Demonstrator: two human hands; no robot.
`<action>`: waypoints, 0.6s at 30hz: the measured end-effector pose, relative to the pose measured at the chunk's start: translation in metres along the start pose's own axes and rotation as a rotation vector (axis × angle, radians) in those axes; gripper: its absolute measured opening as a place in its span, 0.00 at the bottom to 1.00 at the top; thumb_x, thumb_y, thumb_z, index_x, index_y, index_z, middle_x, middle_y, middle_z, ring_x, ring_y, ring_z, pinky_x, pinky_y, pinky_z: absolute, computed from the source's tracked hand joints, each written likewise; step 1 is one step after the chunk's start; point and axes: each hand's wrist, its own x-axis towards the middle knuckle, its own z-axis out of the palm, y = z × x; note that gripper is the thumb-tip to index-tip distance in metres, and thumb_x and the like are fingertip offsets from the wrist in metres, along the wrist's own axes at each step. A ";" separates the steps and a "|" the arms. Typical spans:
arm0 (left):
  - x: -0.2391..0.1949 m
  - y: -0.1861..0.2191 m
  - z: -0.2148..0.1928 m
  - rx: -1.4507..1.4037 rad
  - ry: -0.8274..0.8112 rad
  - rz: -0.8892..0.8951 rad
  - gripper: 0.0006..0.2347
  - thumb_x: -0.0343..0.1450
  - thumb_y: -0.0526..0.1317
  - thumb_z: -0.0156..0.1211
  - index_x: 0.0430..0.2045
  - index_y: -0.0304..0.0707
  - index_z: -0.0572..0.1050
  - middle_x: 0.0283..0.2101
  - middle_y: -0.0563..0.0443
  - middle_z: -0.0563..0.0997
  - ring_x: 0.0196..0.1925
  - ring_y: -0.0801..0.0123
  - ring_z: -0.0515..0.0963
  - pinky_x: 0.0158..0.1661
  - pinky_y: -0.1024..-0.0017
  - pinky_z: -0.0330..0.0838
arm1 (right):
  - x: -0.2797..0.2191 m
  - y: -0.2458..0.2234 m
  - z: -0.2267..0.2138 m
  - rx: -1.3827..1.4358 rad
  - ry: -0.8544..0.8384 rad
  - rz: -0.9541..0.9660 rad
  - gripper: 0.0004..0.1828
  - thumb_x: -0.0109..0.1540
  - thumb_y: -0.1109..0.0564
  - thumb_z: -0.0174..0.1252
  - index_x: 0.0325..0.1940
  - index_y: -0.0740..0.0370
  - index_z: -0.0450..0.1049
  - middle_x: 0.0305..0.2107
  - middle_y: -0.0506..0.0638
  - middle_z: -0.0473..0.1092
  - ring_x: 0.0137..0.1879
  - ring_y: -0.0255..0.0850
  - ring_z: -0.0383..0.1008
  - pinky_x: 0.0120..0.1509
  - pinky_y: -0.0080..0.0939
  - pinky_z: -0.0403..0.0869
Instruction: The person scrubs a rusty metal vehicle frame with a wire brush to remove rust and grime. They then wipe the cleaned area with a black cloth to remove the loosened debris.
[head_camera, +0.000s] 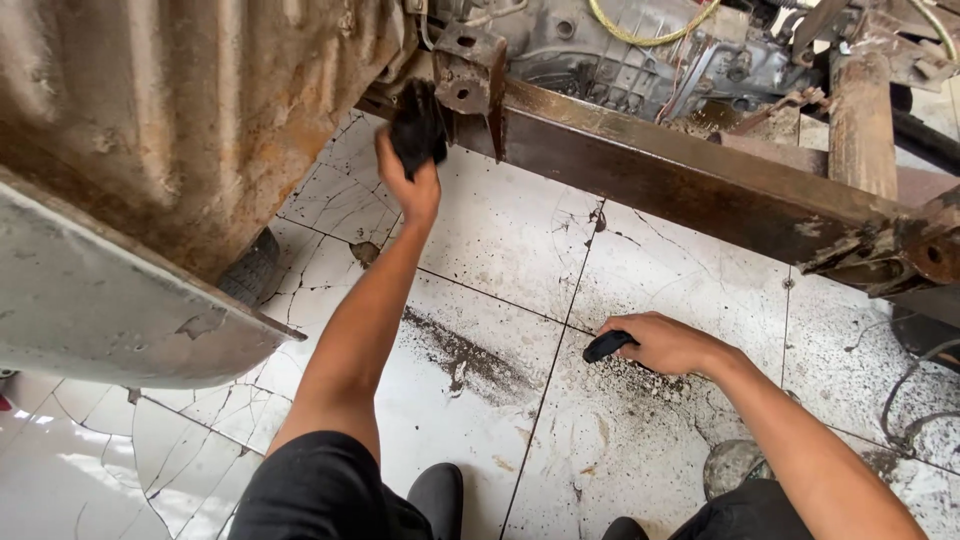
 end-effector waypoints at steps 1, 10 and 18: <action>-0.015 -0.012 -0.007 0.059 -0.036 -0.034 0.17 0.71 0.28 0.58 0.55 0.29 0.70 0.51 0.43 0.78 0.54 0.60 0.78 0.58 0.68 0.70 | -0.002 -0.001 0.001 0.003 -0.008 0.023 0.19 0.65 0.55 0.56 0.61 0.45 0.71 0.52 0.44 0.76 0.57 0.39 0.77 0.64 0.46 0.74; 0.004 -0.058 -0.011 -0.483 0.276 -1.028 0.28 0.71 0.51 0.65 0.64 0.39 0.66 0.61 0.51 0.74 0.60 0.66 0.74 0.58 0.70 0.71 | -0.008 -0.001 0.006 0.021 -0.052 -0.021 0.20 0.65 0.57 0.56 0.61 0.46 0.72 0.53 0.45 0.76 0.58 0.40 0.76 0.64 0.46 0.74; 0.012 -0.054 0.019 -0.945 0.085 -1.142 0.21 0.76 0.47 0.59 0.60 0.34 0.71 0.54 0.50 0.78 0.50 0.72 0.79 0.51 0.77 0.78 | 0.000 0.002 0.003 0.008 -0.046 0.057 0.20 0.65 0.55 0.56 0.61 0.41 0.72 0.53 0.43 0.76 0.58 0.38 0.77 0.63 0.44 0.74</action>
